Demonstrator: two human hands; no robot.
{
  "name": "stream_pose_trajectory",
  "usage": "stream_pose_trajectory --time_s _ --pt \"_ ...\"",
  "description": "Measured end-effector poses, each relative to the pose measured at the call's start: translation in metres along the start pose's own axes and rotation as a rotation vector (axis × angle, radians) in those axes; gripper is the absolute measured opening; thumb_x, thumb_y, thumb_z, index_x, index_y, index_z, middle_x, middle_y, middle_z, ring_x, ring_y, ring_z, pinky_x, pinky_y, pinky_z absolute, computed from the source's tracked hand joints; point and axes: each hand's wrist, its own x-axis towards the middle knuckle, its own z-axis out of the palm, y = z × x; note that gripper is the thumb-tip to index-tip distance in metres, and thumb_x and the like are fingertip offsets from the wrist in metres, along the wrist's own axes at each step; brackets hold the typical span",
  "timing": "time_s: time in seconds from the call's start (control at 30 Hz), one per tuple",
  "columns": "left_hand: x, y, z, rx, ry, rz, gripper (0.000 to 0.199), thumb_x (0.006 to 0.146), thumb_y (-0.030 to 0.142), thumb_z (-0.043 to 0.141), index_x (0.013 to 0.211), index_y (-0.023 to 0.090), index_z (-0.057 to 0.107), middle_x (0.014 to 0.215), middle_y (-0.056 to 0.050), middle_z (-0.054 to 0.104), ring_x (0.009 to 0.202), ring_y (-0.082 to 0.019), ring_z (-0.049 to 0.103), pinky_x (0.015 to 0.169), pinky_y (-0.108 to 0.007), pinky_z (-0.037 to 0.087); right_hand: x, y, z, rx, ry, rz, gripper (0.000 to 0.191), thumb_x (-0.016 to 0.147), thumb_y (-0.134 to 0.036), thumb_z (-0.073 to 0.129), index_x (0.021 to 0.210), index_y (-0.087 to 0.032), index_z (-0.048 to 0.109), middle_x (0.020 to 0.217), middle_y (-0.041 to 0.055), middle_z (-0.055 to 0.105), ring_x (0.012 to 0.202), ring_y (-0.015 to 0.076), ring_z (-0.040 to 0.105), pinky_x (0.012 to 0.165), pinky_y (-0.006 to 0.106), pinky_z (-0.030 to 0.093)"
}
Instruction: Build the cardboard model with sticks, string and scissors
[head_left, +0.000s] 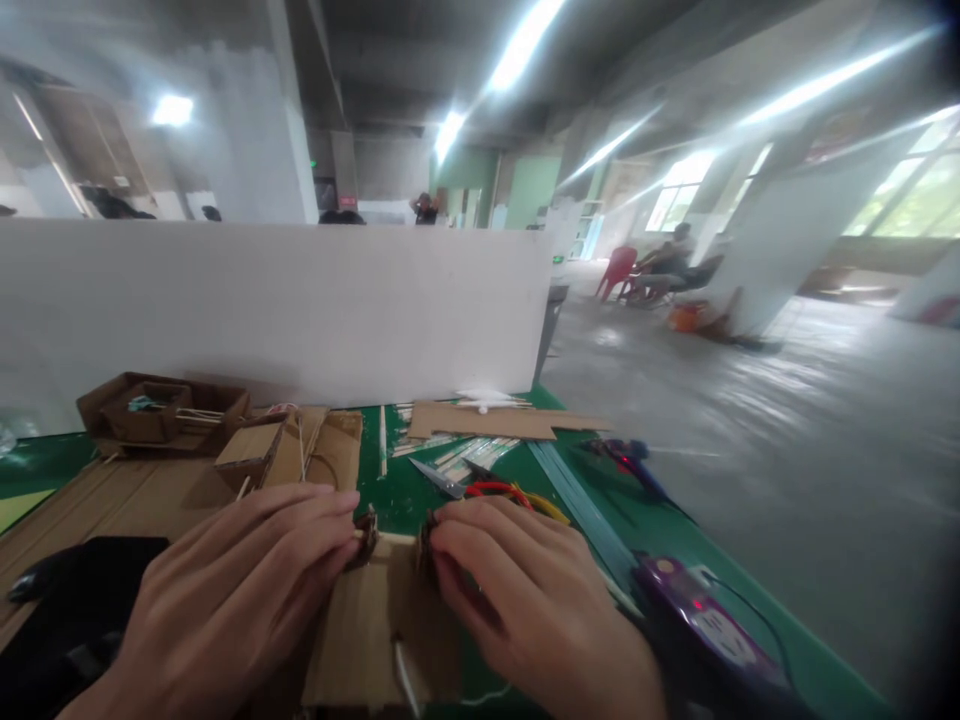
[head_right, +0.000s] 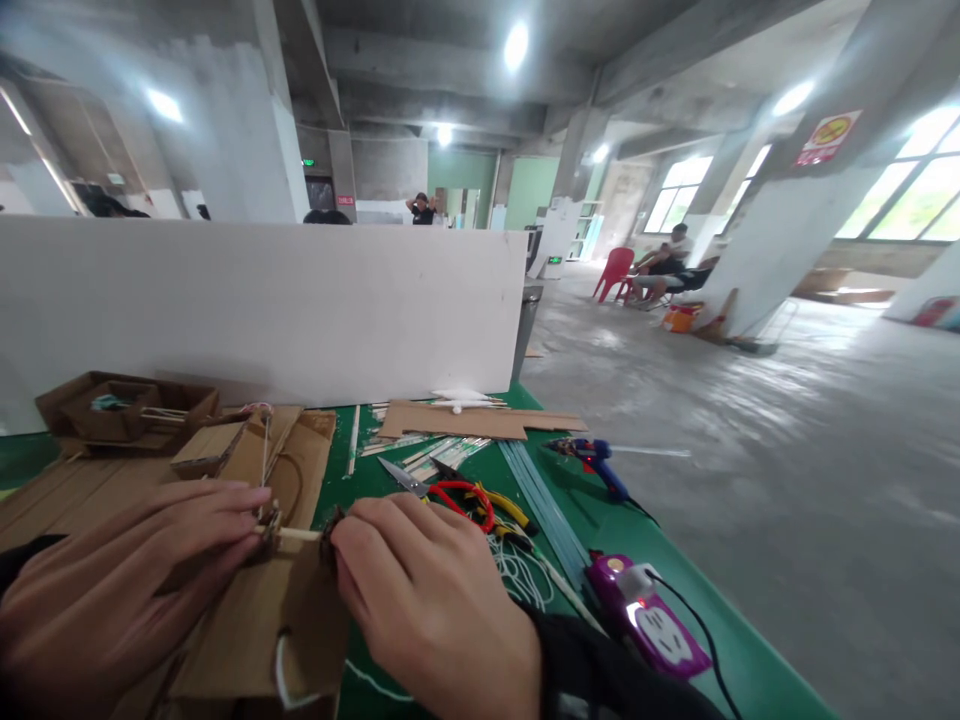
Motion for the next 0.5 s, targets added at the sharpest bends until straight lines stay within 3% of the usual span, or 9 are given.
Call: stream_pose_trajectory --time_s 0.17,0.5 --pt "0.0072 0.0007 -0.0033 0.111 -0.046 0.014 0.011 0.091 0.024 0.060 0.099 0.023 0.067 0.105 -0.001 0.075 0.096 -0.021 0.071 0.090 -0.036 0.059 0.0049 0.0014 -0.0028 -0.042 0.044 -0.047 0.013 0.094 -0.014 0.052 0.095 -0.017 0.065 0.102 0.0025 0.073 0.089 0.0151 0.067 0.079 0.029 0.053" --pt "0.0104 -0.0021 -0.0104 0.254 -0.098 0.217 0.018 0.095 0.016 0.053 0.106 0.018 0.067 0.108 -0.002 0.073 0.103 -0.021 0.065 0.094 -0.032 0.050 0.0088 0.0020 -0.0037 0.050 -0.027 -0.005 0.010 0.093 -0.012 0.053 0.091 -0.017 0.062 0.097 0.0022 0.071 0.084 0.0158 0.064 0.073 0.030 0.054"
